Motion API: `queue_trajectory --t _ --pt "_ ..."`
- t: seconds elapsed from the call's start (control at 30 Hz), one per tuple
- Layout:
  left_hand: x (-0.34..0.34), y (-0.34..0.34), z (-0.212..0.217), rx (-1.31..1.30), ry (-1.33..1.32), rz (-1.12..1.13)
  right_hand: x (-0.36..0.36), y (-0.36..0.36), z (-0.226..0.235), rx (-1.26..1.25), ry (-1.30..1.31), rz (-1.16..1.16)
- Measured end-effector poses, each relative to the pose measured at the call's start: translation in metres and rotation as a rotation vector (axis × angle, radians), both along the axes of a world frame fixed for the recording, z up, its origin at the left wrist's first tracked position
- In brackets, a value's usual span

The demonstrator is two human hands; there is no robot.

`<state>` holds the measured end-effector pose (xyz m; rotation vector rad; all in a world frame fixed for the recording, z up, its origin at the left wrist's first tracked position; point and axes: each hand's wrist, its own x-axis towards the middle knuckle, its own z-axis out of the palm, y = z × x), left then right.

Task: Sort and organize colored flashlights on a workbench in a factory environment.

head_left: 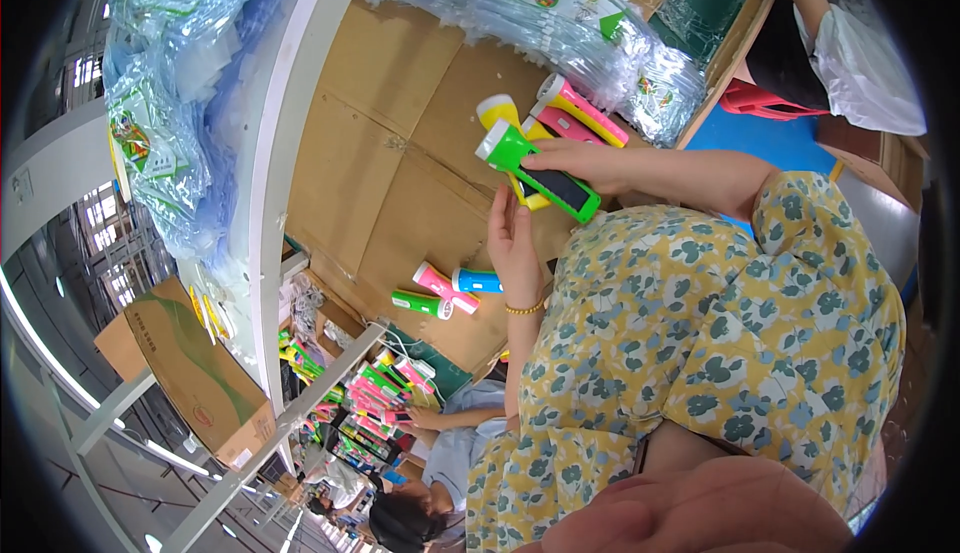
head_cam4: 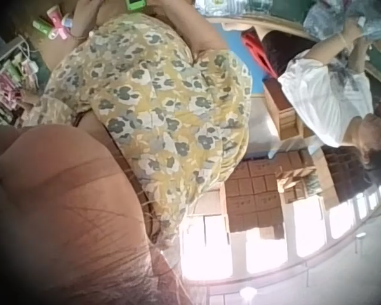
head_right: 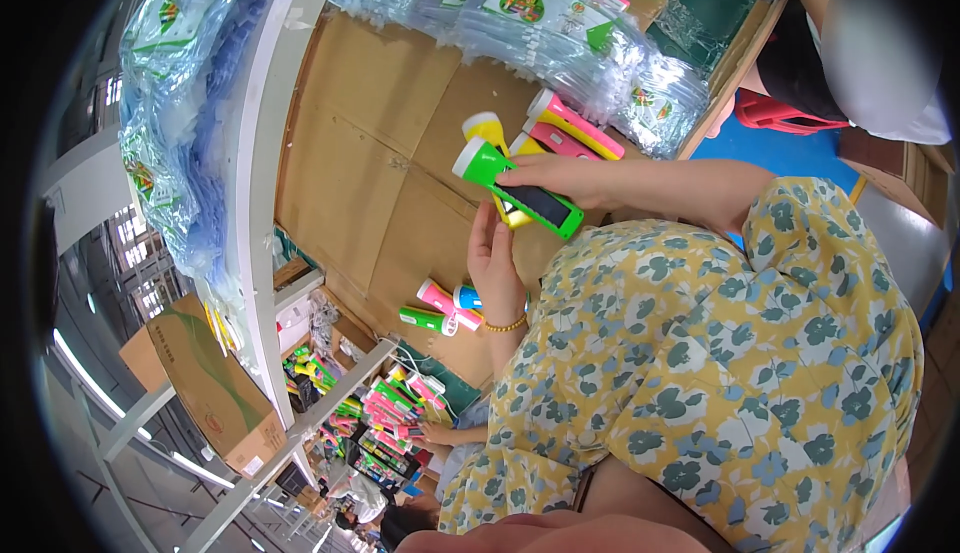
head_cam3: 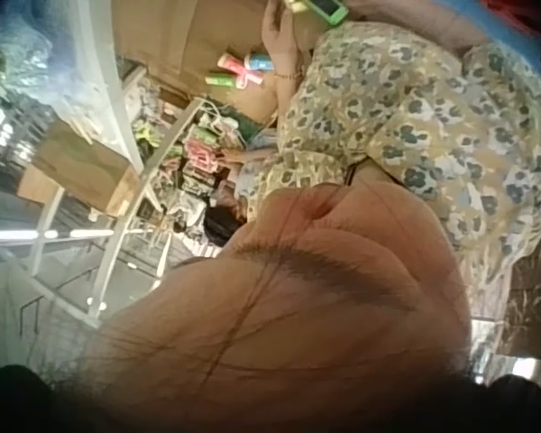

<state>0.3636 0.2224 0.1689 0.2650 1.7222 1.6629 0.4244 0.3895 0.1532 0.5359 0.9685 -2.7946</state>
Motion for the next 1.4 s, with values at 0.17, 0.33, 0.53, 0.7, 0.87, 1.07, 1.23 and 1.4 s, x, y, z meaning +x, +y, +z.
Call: queue_trajectory --t 0.17,0.33,0.53,0.7,0.87,1.07,1.23,1.4 --pt "-0.011 -0.035 -0.029 -0.108 0.133 0.071 -0.056 0.038 -0.025 1.117 0.108 -0.06" --pt "-0.01 -0.105 -0.13 -0.888 0.573 0.508 -0.113 0.079 -0.023 1.49 -0.052 -0.005" --pt "-0.004 -0.142 -0.161 -0.743 0.145 0.593 -0.125 0.105 -0.069 1.806 -0.323 0.155" --pt "-0.023 -0.154 -0.161 -0.784 0.145 0.455 -0.118 0.092 -0.084 2.069 -0.329 -0.153" --pt "-0.057 -0.17 -0.164 -1.334 0.617 0.446 -0.109 0.089 -0.082 2.09 -0.177 -0.169" --pt "-0.08 -0.211 -0.159 -1.252 0.563 0.26 -0.082 0.043 -0.038 1.889 0.167 -0.212" --pt "-0.064 -0.176 -0.157 -1.076 0.513 0.238 -0.048 -0.009 -0.041 1.224 0.258 0.172" --pt "-0.061 -0.148 -0.162 -0.858 0.499 0.193 -0.025 -0.042 -0.06 0.937 0.22 0.402"
